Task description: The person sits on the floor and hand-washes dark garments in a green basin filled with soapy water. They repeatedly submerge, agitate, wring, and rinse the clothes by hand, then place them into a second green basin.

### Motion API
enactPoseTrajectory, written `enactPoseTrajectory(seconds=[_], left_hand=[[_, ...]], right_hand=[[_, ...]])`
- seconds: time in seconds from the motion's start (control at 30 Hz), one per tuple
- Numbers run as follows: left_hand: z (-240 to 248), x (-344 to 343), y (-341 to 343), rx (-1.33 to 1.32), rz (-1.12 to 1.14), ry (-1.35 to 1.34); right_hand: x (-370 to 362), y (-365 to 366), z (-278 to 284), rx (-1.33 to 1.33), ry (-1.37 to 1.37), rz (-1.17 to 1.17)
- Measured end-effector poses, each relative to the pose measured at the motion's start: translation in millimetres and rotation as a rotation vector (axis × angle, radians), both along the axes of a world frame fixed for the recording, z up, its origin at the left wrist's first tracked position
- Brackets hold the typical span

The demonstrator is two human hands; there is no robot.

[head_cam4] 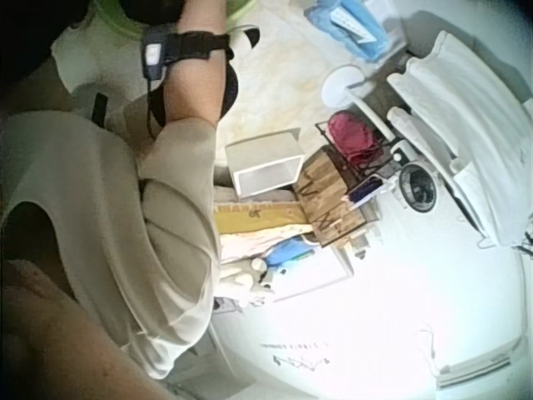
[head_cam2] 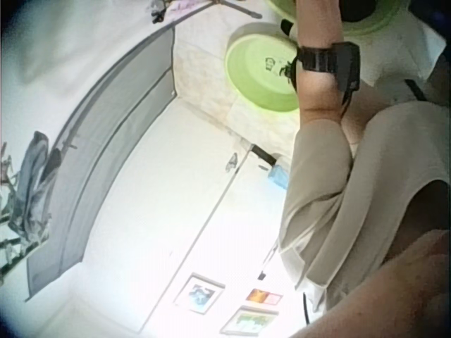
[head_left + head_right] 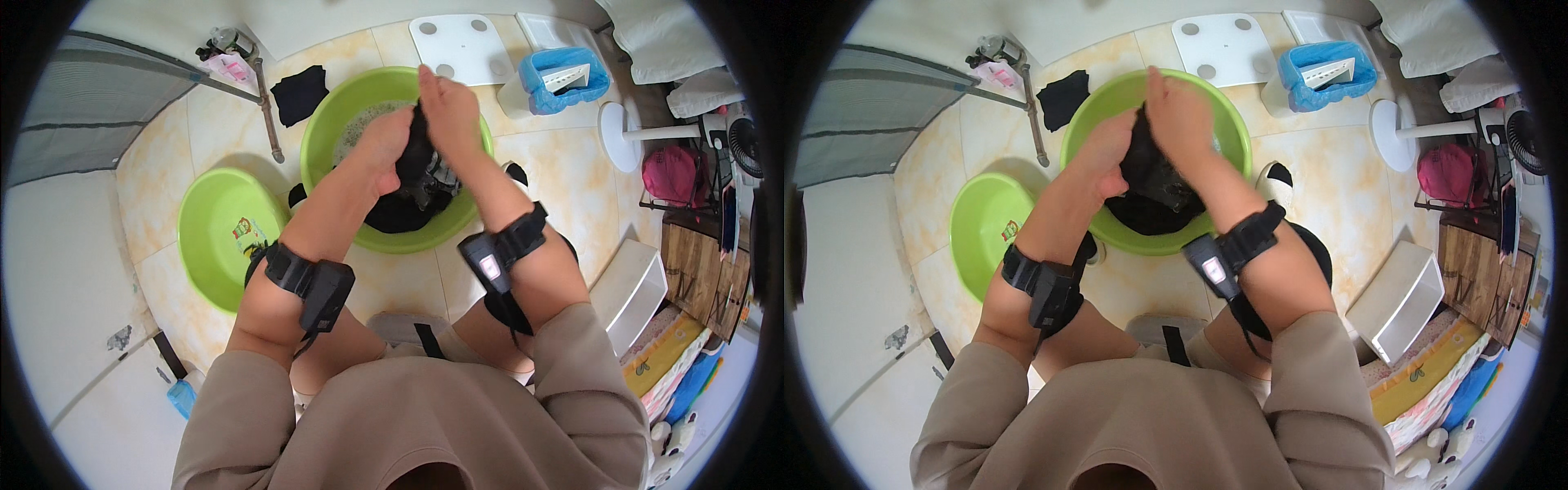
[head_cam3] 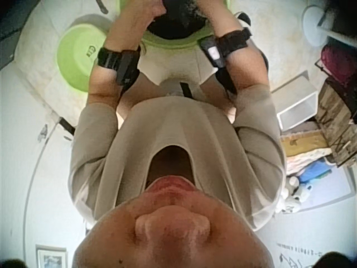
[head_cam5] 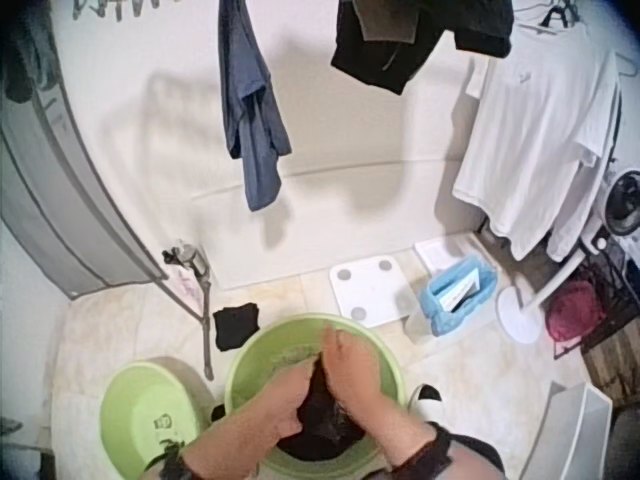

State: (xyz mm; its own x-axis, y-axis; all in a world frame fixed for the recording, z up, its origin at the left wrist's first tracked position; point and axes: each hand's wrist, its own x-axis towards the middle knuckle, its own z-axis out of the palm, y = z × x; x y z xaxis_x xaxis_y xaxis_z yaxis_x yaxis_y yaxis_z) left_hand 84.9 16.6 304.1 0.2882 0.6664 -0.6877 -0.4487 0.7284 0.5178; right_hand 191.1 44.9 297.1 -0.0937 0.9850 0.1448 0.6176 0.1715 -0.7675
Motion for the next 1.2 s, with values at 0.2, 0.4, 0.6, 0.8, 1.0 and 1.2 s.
enactPoseTrajectory(seconds=[0.2,0.4,0.6,0.8,1.0,1.2], left_hand=[[40,-8,-11,0.205,-0.104,0.323],[-2,-15,-8,0.953,-0.371,0.657],[-64,-19,-8,0.668,-0.625,0.657],[-62,-36,-9,0.548,-0.335,0.289],[-29,-25,-6,0.354,0.073,-0.147],[-33,-8,2,0.132,0.410,-0.192]], right_hand=[[45,40,-6,-0.536,0.655,-0.014],[42,9,42,-0.738,1.369,0.390],[56,13,48,-0.554,1.591,0.315],[85,29,-1,-0.402,0.742,-0.147],[61,5,-11,-0.262,0.181,0.094],[3,-45,21,0.088,-0.124,0.158]])
